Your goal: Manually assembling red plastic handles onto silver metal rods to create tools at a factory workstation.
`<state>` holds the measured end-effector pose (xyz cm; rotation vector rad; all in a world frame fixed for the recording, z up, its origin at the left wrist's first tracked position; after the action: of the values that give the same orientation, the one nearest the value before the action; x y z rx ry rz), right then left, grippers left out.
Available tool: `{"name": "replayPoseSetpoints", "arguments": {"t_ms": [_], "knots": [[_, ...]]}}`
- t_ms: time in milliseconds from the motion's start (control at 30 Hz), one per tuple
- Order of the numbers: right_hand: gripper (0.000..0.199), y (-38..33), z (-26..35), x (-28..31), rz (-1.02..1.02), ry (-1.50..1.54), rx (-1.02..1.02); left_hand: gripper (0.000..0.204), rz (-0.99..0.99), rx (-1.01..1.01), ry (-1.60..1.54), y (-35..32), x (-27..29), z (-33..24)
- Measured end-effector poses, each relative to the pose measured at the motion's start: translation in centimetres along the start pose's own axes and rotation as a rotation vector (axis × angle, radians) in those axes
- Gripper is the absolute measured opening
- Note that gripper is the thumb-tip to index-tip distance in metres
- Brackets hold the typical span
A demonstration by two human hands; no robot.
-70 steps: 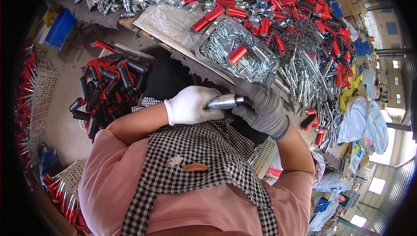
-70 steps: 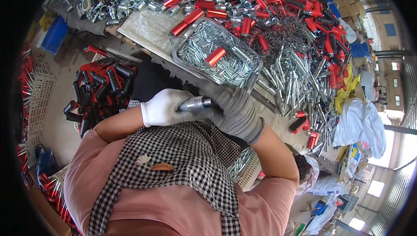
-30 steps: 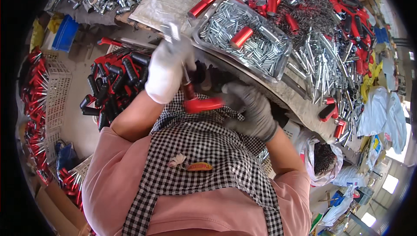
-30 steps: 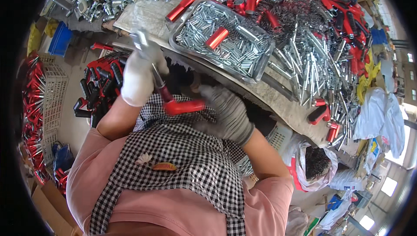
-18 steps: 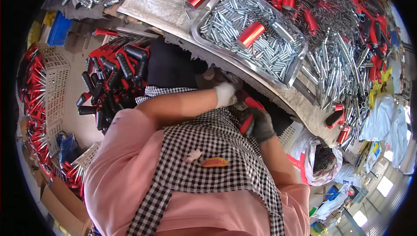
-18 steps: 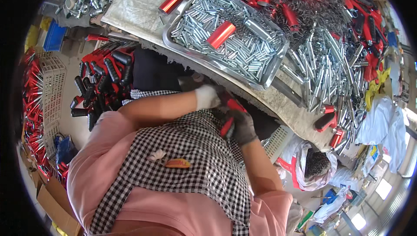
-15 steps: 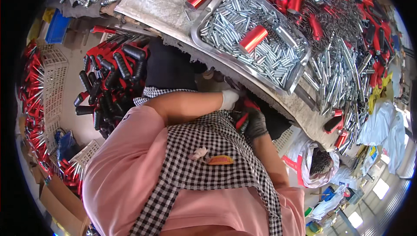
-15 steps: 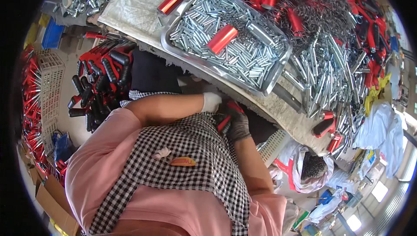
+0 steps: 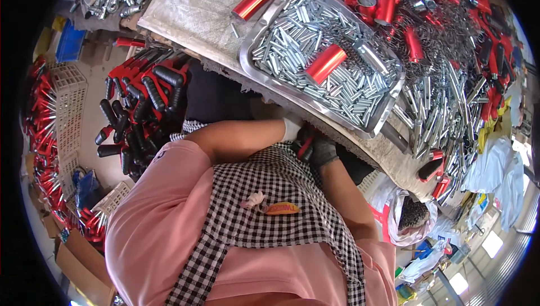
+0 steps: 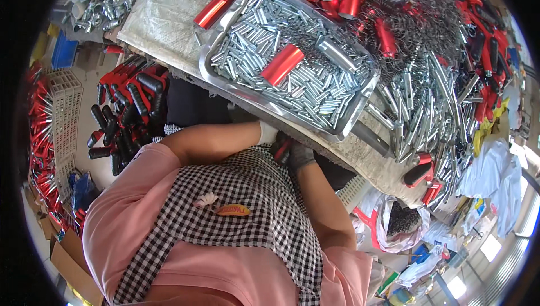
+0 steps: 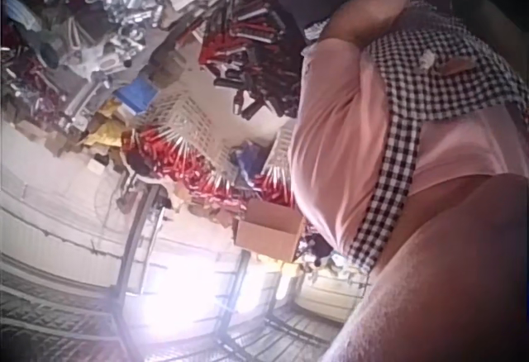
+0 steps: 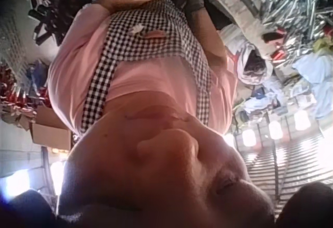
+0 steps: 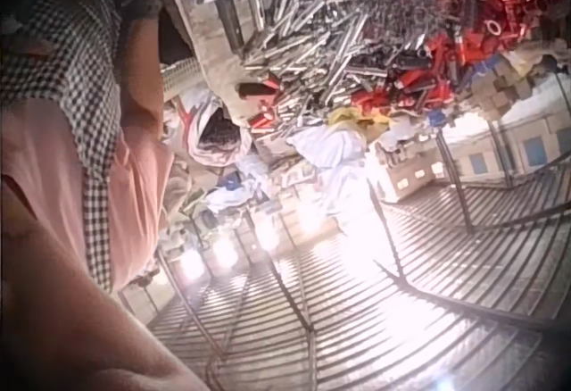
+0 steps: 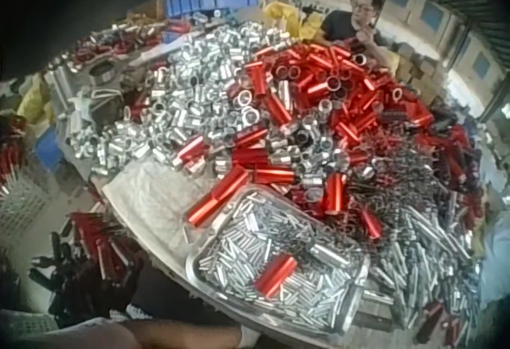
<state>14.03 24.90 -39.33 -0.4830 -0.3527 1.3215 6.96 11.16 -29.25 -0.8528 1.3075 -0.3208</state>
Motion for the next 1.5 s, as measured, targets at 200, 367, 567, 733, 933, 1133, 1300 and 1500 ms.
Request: {"name": "replayPoseSetpoints", "arguments": {"t_ms": [200, 367, 567, 733, 933, 1133, 1300, 1500], "knots": [[0.053, -0.6, 6.8, -1.0, 0.149, -0.399, 0.227, 0.035, -0.159, -0.249, 0.251, -6.1, -4.2, -3.1], [0.052, -2.9, 9.2, 0.9, 0.327, -0.489, 0.391, 0.041, -0.122, -0.344, 1.234, -9.4, -6.7, -5.4], [0.052, -4.1, 12.2, -6.4, 0.392, -0.616, 0.534, 0.04, -0.176, -0.257, 2.171, 0.1, 2.0, -2.0], [0.051, -3.6, 15.3, -7.1, 0.389, -0.758, 0.661, 0.043, -0.299, -0.919, 1.958, 4.7, 6.9, -0.3], [0.051, -5.9, 17.8, -7.2, 0.363, -0.948, 0.802, 0.038, -0.221, -0.633, 2.049, -0.3, 2.3, 0.0], [0.05, -5.9, 20.2, -9.1, 0.364, -1.157, 0.939, 0.036, -0.182, -0.408, 2.189, -1.6, 2.6, 0.4], [0.05, -6.7, 21.9, -6.8, 0.283, -1.353, 1.055, 0.039, 0.222, -0.304, 1.827, -10.7, -4.5, -3.3], [0.056, -17.9, 27.9, -4.1, 0.358, -1.562, 0.828, 0.052, -0.186, -0.141, -0.379, -16.0, -4.4, -9.0]]}}
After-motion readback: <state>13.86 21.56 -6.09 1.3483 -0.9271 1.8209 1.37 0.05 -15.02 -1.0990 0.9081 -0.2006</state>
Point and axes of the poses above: each hand's wrist, its own y-axis towards the middle knuckle, its own x-axis out of the back of the hand, z = x × y, the point moved 2 cm from there along y, towards the middle knuckle, and after that the axes turned 8 degrees about -x, right-handed, at the moved point
